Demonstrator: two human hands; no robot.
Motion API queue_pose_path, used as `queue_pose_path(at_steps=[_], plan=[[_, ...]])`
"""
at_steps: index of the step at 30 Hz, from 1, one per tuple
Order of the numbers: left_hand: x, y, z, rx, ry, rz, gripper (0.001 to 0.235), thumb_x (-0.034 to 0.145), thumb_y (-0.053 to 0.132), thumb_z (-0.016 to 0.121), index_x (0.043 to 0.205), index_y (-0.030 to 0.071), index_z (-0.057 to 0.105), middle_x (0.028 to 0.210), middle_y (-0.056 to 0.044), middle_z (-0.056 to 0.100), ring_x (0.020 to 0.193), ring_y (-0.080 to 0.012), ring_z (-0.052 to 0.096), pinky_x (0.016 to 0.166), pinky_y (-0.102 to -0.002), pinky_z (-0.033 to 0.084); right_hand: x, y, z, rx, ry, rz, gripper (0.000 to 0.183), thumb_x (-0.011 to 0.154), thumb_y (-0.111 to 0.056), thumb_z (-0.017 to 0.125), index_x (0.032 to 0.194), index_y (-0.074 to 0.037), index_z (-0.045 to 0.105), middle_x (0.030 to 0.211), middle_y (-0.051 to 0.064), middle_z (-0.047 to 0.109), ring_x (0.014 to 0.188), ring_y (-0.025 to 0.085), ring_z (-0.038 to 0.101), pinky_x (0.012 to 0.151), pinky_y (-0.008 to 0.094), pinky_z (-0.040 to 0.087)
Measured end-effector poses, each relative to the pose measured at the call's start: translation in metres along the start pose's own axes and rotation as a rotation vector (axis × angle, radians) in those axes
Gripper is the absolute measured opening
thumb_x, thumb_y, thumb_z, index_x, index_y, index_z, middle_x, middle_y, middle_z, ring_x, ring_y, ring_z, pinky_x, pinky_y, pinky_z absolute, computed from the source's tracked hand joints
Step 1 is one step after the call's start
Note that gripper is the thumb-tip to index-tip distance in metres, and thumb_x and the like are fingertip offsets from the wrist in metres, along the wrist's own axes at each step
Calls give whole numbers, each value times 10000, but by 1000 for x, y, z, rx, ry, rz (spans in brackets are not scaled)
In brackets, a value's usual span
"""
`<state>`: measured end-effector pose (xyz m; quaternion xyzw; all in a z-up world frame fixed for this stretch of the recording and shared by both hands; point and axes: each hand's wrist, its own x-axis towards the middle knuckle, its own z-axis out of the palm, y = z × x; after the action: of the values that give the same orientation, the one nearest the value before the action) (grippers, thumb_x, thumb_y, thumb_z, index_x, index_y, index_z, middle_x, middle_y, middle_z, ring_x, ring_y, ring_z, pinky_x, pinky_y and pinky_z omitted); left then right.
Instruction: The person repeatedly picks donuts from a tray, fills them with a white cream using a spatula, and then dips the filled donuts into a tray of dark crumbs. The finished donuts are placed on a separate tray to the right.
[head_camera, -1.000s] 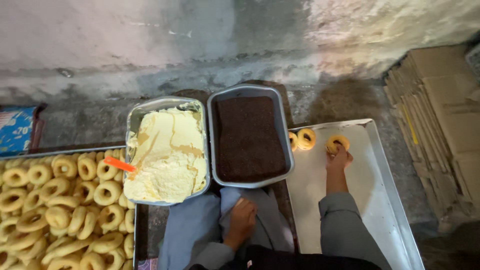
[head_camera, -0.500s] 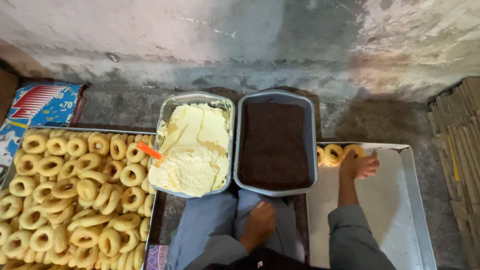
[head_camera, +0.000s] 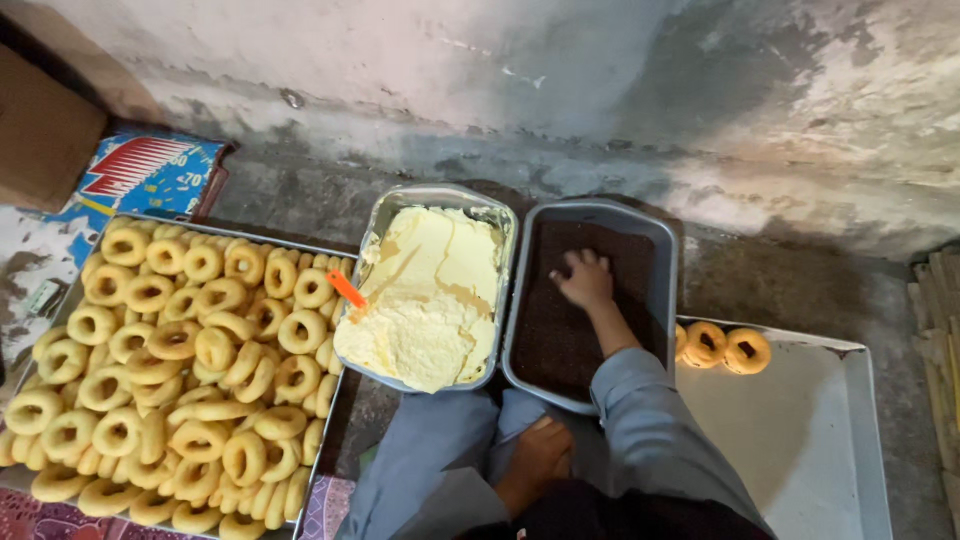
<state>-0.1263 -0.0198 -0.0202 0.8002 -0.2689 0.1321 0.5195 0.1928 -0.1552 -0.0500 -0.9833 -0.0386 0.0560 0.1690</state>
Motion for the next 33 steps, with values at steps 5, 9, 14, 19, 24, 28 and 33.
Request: queue_pose_path(at_steps=[5,9,14,19,24,28,33], plan=[[-2,-8,1,39,42,0,82,724,35,624,770,67,565,770,-129,547,729,-343,545,661,-452,471,-52,-14,1,-80,-312,-218,547,878,-400,664,1400,-248,608,1494,65,551,1333,395,511,1091,486,472],[4,11,-6,-4,82,-51,50,780,29,601,763,53,560,757,-147,542,732,-361,554,656,-471,465,-91,18,-15,-30,-492,-441,506,841,-416,753,1305,-227,678,1431,136,540,1320,399,485,1078,497,441],[18,32,-23,-19,103,-68,84,820,36,601,750,43,554,760,-159,554,740,-373,560,658,-484,463,-125,64,-30,66,15,-167,311,978,-398,656,1215,-210,727,1282,76,717,1248,330,656,1124,452,529],[16,38,-36,-15,59,-32,88,827,11,584,754,47,551,767,-159,562,762,-368,569,689,-477,477,-169,32,-9,-141,127,-7,352,965,-329,653,1272,-162,689,1274,178,638,1170,446,568,1011,530,480],[-12,17,-25,-30,41,-16,55,814,-5,569,788,43,576,800,-164,587,796,-375,572,737,-482,475,-195,-4,-22,58,98,-167,433,848,-256,713,1251,-99,695,1290,187,635,1182,453,555,1019,526,469],[-43,-23,-24,-198,54,35,136,879,42,501,885,44,637,926,-138,672,936,-335,627,871,-438,504,-209,-19,-28,186,458,-256,340,894,-191,679,1209,-71,720,1336,152,660,1320,419,559,1110,478,470],[-92,-41,-80,-877,262,-827,490,1058,407,380,1015,34,695,955,-55,731,887,-180,678,808,-361,574,-236,-31,-8,222,580,-108,336,1011,-287,624,1278,-99,702,1395,155,617,1378,379,545,1195,476,410]])
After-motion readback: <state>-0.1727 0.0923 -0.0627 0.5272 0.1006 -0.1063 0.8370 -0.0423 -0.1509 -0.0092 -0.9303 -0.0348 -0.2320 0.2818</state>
